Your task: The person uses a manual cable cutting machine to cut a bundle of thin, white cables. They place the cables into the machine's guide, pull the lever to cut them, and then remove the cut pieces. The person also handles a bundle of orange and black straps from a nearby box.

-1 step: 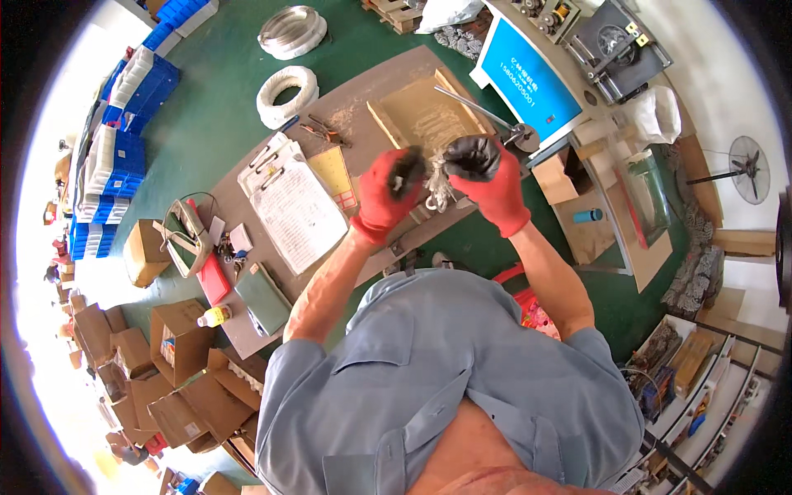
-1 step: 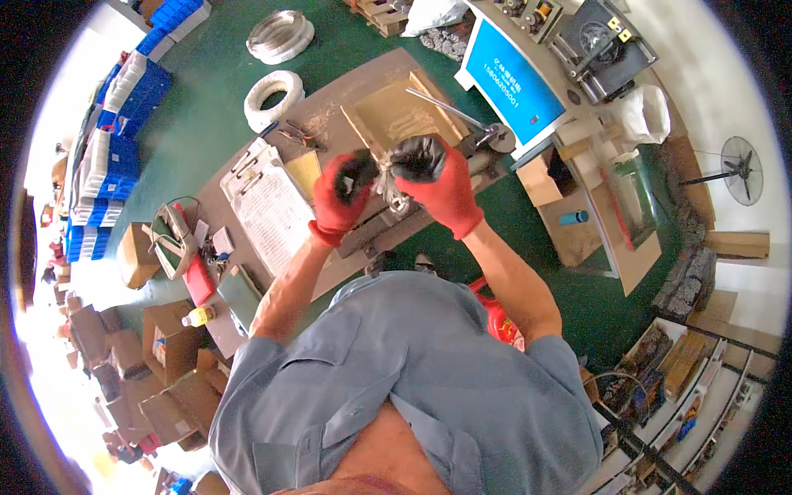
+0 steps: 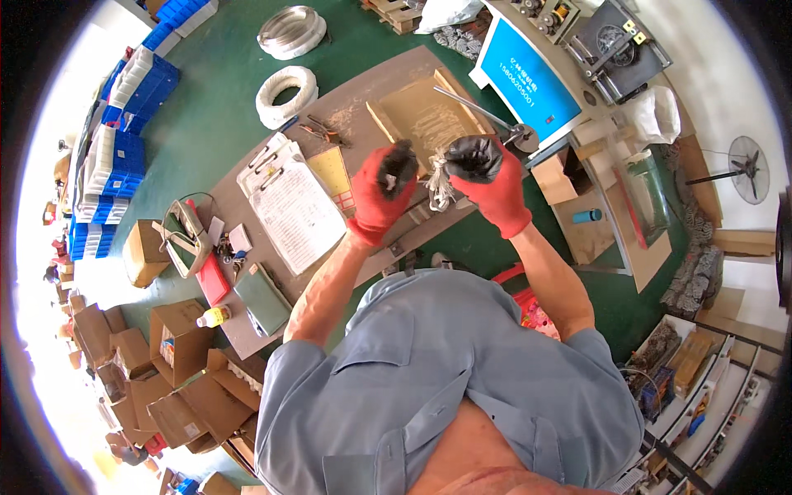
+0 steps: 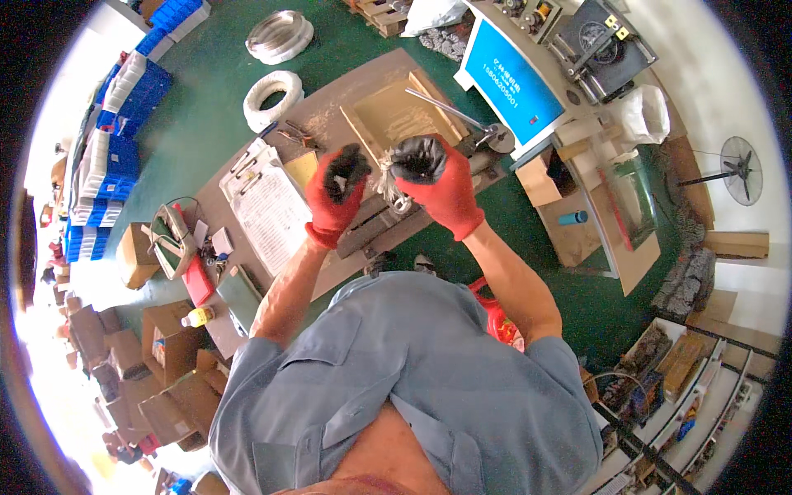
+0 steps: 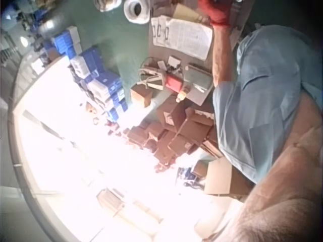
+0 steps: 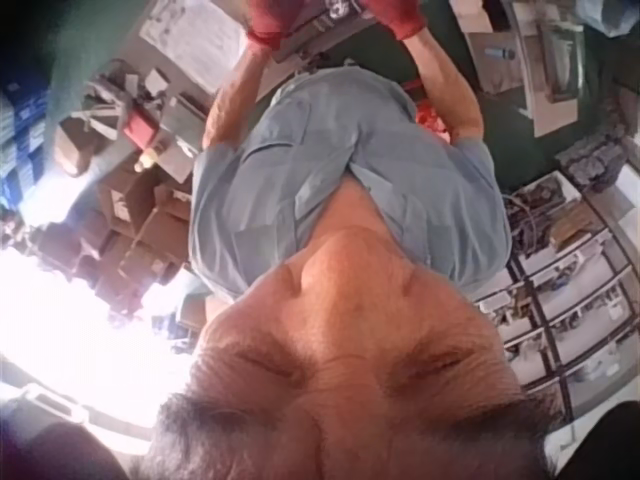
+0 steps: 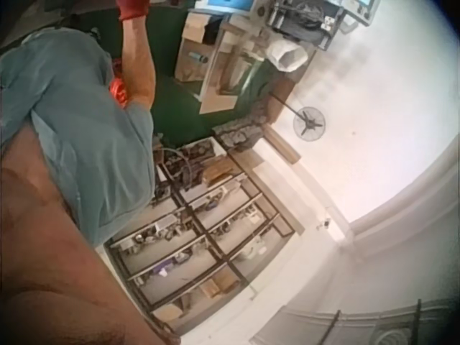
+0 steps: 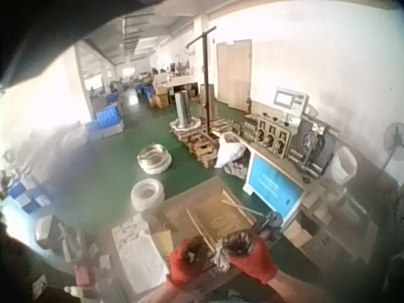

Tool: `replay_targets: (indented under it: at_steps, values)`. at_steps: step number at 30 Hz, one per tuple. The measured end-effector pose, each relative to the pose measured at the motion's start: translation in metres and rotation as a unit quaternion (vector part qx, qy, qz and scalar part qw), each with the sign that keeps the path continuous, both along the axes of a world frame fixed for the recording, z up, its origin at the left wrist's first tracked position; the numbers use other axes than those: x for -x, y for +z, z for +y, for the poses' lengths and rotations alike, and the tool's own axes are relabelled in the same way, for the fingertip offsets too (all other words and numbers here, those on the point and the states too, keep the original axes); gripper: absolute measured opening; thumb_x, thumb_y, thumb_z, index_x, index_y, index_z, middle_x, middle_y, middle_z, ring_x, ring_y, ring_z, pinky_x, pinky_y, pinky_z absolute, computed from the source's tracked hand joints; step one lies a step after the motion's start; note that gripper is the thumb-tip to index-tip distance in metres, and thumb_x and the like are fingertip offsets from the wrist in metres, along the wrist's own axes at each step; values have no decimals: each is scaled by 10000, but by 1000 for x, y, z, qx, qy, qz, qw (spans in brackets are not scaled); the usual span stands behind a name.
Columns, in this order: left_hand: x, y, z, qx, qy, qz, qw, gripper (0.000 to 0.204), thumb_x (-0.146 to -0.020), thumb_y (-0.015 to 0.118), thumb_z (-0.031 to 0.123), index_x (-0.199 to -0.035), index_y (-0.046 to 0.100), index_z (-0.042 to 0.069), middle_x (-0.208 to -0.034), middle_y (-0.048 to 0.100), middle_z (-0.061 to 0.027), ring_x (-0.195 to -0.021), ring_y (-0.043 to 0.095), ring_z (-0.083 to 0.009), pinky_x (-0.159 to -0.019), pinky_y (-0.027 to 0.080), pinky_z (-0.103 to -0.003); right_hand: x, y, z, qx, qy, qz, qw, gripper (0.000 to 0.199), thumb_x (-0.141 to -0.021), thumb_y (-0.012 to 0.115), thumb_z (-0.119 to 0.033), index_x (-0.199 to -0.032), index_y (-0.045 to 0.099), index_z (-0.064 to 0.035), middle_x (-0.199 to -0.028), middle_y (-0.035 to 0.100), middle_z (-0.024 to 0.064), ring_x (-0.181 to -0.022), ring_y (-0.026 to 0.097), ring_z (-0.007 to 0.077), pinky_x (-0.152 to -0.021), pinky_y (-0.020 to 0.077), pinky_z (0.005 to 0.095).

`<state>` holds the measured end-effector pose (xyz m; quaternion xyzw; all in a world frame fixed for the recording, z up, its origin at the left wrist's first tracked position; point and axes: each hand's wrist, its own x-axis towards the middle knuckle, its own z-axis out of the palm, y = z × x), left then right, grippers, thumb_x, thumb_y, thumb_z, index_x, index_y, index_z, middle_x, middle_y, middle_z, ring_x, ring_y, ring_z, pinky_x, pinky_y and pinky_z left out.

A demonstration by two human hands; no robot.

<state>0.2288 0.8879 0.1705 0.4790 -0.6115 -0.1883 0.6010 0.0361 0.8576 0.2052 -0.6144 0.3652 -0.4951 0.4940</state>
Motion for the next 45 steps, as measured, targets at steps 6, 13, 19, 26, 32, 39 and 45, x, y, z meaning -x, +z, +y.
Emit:
replay_targets:
  at_steps: [6,13,19,26,32,39,45]
  values:
    - [-14,26,12,24,-35,-201,979,434,-735,733,57,-1153,618,52,-1049,668,-148,-892,669,-304,-793,531,-351,1,13,5,28,-37,104,993,335,-703,767,-23,-1006,624,-26,-921,701,64,-827,660,122,-774,525,296]
    - [-7,28,4,25,-69,-296,952,495,-675,740,125,-1154,622,82,-1058,660,-114,-871,652,-317,-754,532,-393,-6,-6,0,-44,-22,1,999,286,-713,750,-6,-967,622,-25,-875,694,52,-809,656,117,-757,524,292]
    - [-11,28,-6,46,-104,-407,906,419,-690,701,184,-1086,615,78,-923,634,-88,-775,636,-290,-671,522,-392,-6,-20,0,-35,-19,71,997,306,-695,760,-36,-968,622,-16,-861,685,81,-781,655,142,-734,519,307]
    - [-13,10,-17,81,-221,-460,856,353,-682,684,216,-998,589,93,-848,595,-82,-745,622,-292,-637,515,-398,3,9,-4,65,62,298,950,478,-640,784,-117,-1072,598,-30,-892,680,173,-869,672,333,-765,520,394]
    - [-18,20,-22,120,-228,-459,851,404,-634,712,260,-981,586,96,-829,586,-66,-715,612,-274,-602,498,-389,0,19,-9,62,102,346,931,499,-645,782,-151,-1086,584,-26,-900,673,197,-873,667,356,-765,523,407]
    - [-28,40,-24,155,-138,-416,885,410,-623,718,296,-965,621,92,-803,590,-54,-677,608,-261,-564,491,-386,-20,18,-9,67,1,209,976,400,-657,777,-101,-1025,630,-43,-865,694,123,-810,692,241,-745,531,352]
    - [-37,33,-22,170,-110,-435,878,480,-576,721,313,-984,630,78,-835,601,-65,-679,606,-260,-568,490,-378,-25,1,-24,-137,55,5,989,243,-757,686,2,-999,659,-8,-906,685,27,-821,626,110,-758,520,275]
